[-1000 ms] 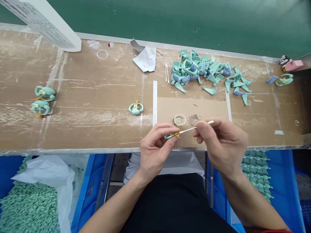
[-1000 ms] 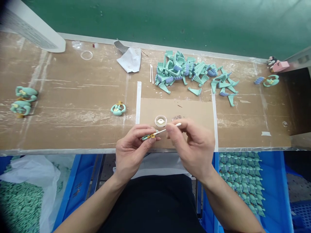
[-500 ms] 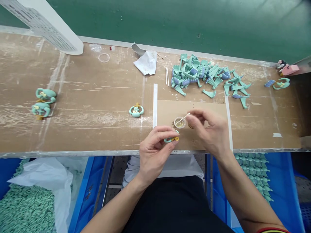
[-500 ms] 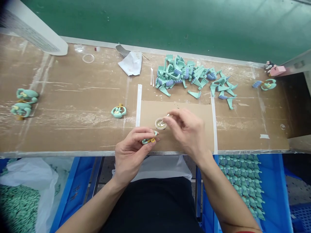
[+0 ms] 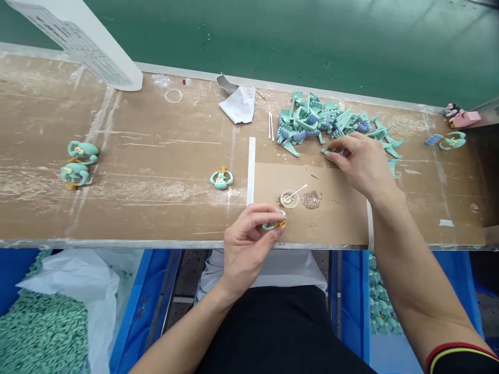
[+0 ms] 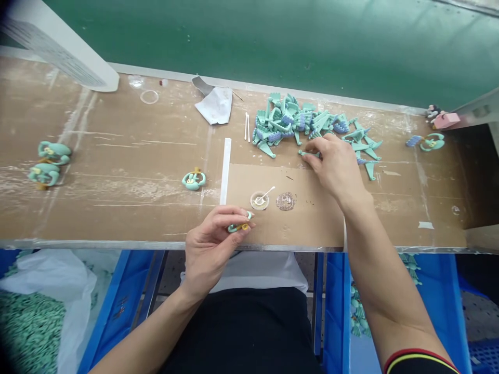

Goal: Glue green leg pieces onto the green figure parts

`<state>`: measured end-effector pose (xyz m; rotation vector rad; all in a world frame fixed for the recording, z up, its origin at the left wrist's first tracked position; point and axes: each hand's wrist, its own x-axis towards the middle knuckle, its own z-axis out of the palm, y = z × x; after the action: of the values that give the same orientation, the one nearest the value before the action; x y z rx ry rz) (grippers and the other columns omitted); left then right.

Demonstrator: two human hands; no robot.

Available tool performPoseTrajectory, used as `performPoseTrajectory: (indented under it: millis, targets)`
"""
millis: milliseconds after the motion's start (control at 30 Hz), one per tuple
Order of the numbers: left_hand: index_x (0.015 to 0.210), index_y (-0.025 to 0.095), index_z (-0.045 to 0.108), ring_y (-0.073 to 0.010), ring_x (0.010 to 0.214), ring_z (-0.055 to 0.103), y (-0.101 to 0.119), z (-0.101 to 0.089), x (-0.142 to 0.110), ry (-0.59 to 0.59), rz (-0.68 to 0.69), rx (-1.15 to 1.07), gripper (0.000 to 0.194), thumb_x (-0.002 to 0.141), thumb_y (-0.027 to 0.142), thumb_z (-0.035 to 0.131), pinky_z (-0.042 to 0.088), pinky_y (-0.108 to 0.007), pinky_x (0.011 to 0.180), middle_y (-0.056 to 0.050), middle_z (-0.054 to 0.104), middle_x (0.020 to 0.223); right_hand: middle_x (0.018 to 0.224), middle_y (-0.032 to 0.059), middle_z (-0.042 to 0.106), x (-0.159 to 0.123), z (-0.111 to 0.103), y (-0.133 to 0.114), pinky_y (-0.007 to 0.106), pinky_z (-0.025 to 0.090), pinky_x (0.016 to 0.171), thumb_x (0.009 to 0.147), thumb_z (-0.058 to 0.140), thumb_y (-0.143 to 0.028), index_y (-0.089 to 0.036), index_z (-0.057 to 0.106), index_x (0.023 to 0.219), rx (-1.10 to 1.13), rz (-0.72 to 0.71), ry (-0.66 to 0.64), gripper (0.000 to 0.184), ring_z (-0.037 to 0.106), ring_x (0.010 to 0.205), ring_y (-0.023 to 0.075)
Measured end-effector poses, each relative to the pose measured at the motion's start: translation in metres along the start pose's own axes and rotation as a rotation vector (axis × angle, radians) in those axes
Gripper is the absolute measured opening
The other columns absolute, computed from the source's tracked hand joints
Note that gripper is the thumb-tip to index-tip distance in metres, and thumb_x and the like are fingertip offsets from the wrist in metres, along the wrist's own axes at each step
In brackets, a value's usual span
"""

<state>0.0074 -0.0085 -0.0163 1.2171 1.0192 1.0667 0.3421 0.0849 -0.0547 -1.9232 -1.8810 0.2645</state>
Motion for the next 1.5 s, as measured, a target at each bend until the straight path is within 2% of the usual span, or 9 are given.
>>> performPoseTrajectory:
  millis: [200,300,367,500,600,733,1033,1233,1500]
  targets:
    - [0.117,0.024,0.097,-0.0191,0.095,0.083,0.005,0.003,0.000,0.016,-0.093,-0.087,0.012,0.105,0.025,0.096,0.077,-0.033,0.084,-0.010,0.083,0.118,0.093,0.0163,0.083,0.013,-0.009,-0.014,0.043,0.038,0.077,0.104,0.069,-0.020,-0.018,0.083,0.090,-0.396,-0.067,-0.106,0.020,0.071,0.082,0.0298]
    - [0.117,0.023,0.097,-0.0179,0.090,0.084,0.008,0.005,0.000,0.022,-0.110,-0.111,0.011,0.106,0.026,0.095,0.077,-0.033,0.085,-0.008,0.083,0.114,0.088,0.0169,0.082,0.008,-0.018,-0.023,0.042,0.037,0.076,0.102,0.065,-0.016,-0.016,0.079,0.084,-0.378,-0.021,-0.090,0.023,0.073,0.081,0.0297]
    - [0.115,0.023,0.098,-0.0189,0.093,0.084,0.010,0.005,0.000,0.031,-0.102,-0.098,0.010,0.107,0.027,0.094,0.077,-0.033,0.086,-0.009,0.084,0.114,0.083,0.0117,0.081,-0.007,-0.029,-0.032,0.039,0.040,0.074,0.103,0.068,-0.019,-0.018,0.082,0.087,-0.143,0.051,-0.027,0.022,0.071,0.078,0.0268]
    - [0.116,0.024,0.099,-0.0209,0.097,0.085,0.010,0.006,-0.001,0.034,-0.042,-0.041,0.011,0.107,0.026,0.094,0.075,-0.031,0.086,-0.011,0.087,0.117,0.078,0.0036,0.079,-0.065,-0.046,-0.071,0.033,0.051,0.068,0.110,0.085,-0.040,-0.024,0.089,0.098,0.700,0.279,-0.011,0.020,0.067,0.068,0.0197]
    - [0.117,0.025,0.099,-0.0209,0.098,0.085,0.010,0.007,-0.001,0.026,0.000,0.026,0.012,0.107,0.024,0.093,0.072,-0.031,0.086,-0.012,0.088,0.117,0.087,0.0030,0.083,-0.111,-0.037,-0.112,0.027,0.049,0.058,0.106,0.096,-0.048,-0.025,0.089,0.101,1.284,0.447,-0.185,0.024,0.064,0.060,0.0131]
    - [0.119,0.026,0.099,-0.0221,0.104,0.085,0.011,0.007,-0.001,0.015,0.031,0.093,0.014,0.106,0.023,0.094,0.071,-0.030,0.088,-0.012,0.088,0.118,0.086,0.0011,0.082,-0.139,-0.014,-0.147,0.020,0.041,0.052,0.108,0.097,-0.049,-0.023,0.087,0.099,1.643,0.591,-0.253,0.029,0.057,0.052,0.0054]
    - [0.120,0.029,0.099,-0.0200,0.103,0.087,0.009,0.010,-0.004,0.006,0.060,0.112,0.018,0.107,0.019,0.092,0.072,-0.024,0.079,-0.009,0.087,0.118,0.085,0.0017,0.082,-0.142,-0.005,-0.151,0.019,0.047,0.054,0.107,0.098,-0.048,-0.021,0.087,0.096,1.674,0.609,-0.283,0.031,0.063,0.055,0.0063]
    - [0.123,0.028,0.098,-0.0190,0.100,0.087,0.011,0.006,-0.007,0.012,0.154,0.261,0.022,0.107,0.015,0.091,0.072,-0.022,0.073,-0.008,0.086,0.120,0.084,0.0020,0.082,-0.142,-0.004,-0.155,0.018,0.044,0.052,0.106,0.099,-0.047,-0.019,0.085,0.094,1.747,0.638,-0.306,0.033,0.059,0.050,0.0049]
    - [0.129,0.025,0.093,-0.0158,0.104,0.088,0.020,0.004,-0.005,-0.044,0.383,0.491,0.031,0.106,0.006,0.089,0.074,-0.023,0.091,-0.006,0.087,0.124,0.077,0.0010,0.079,-0.144,-0.006,-0.158,0.018,0.031,0.045,0.106,0.099,-0.051,-0.019,0.078,0.094,1.774,0.710,-0.322,0.040,0.049,0.044,0.0034]
